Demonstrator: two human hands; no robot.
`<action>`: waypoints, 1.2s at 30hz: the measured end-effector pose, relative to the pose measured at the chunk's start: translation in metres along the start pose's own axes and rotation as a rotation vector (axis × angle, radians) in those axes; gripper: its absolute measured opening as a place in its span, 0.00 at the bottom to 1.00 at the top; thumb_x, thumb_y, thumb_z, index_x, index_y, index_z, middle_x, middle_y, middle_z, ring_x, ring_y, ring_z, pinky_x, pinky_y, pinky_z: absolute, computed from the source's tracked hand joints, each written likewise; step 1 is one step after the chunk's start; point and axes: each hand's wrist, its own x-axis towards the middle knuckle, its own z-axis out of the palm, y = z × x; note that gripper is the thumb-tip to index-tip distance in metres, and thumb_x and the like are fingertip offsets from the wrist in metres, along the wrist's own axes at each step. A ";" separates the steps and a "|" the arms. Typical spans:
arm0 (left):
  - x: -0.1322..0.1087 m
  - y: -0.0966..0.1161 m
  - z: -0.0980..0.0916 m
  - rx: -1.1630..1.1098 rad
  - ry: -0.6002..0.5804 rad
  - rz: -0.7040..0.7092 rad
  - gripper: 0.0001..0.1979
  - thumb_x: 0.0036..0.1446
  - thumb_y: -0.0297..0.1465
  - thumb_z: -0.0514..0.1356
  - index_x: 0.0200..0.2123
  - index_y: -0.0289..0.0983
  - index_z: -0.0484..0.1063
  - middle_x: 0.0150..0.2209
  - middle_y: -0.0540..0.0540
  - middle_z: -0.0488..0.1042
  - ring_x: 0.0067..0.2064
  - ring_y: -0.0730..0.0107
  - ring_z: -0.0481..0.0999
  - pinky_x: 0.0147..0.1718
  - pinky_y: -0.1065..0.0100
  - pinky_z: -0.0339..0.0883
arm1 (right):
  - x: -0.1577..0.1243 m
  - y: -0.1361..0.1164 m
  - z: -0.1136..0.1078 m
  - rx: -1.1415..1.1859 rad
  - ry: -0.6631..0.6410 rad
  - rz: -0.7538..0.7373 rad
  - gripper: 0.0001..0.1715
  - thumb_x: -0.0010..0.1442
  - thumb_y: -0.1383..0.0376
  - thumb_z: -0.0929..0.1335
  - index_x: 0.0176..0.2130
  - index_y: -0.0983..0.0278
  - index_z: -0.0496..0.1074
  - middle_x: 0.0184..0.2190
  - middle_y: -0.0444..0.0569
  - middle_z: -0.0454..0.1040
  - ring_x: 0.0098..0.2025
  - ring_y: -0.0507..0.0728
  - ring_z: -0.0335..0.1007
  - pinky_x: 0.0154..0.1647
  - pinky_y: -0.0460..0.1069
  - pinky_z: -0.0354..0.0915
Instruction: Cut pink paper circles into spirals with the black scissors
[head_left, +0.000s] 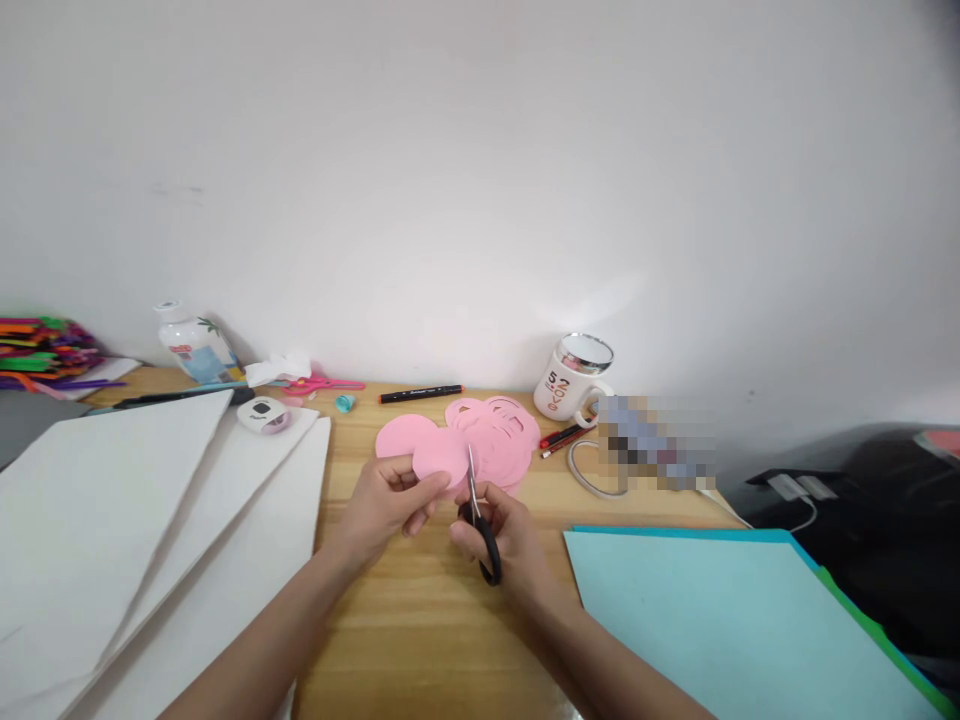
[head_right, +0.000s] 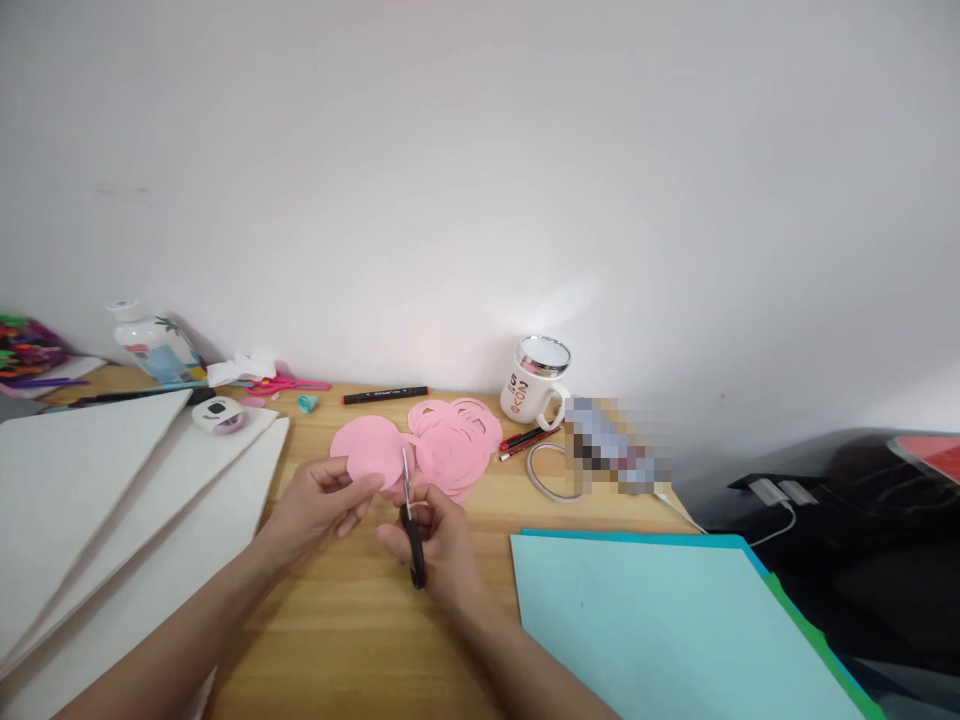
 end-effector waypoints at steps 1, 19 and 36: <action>0.000 0.000 0.000 -0.006 -0.002 0.003 0.15 0.46 0.37 0.63 0.17 0.34 0.64 0.13 0.55 0.64 0.12 0.83 0.57 0.12 0.77 0.48 | 0.000 0.001 0.000 0.000 -0.001 0.006 0.21 0.41 0.55 0.72 0.29 0.63 0.61 0.15 0.35 0.58 0.15 0.46 0.48 0.15 0.42 0.47; 0.001 -0.003 -0.001 -0.038 0.009 0.034 0.16 0.47 0.34 0.62 0.16 0.34 0.62 0.14 0.54 0.67 0.12 0.84 0.58 0.12 0.77 0.48 | 0.000 0.004 -0.002 -0.020 -0.007 -0.003 0.20 0.42 0.56 0.72 0.29 0.63 0.61 0.14 0.34 0.57 0.14 0.46 0.49 0.14 0.41 0.48; 0.003 -0.003 -0.002 -0.107 0.050 0.068 0.16 0.50 0.35 0.61 0.17 0.33 0.63 0.14 0.55 0.66 0.12 0.85 0.58 0.12 0.79 0.47 | 0.000 0.008 -0.002 0.000 0.008 0.028 0.19 0.42 0.56 0.71 0.28 0.63 0.61 0.14 0.33 0.55 0.14 0.45 0.48 0.13 0.41 0.48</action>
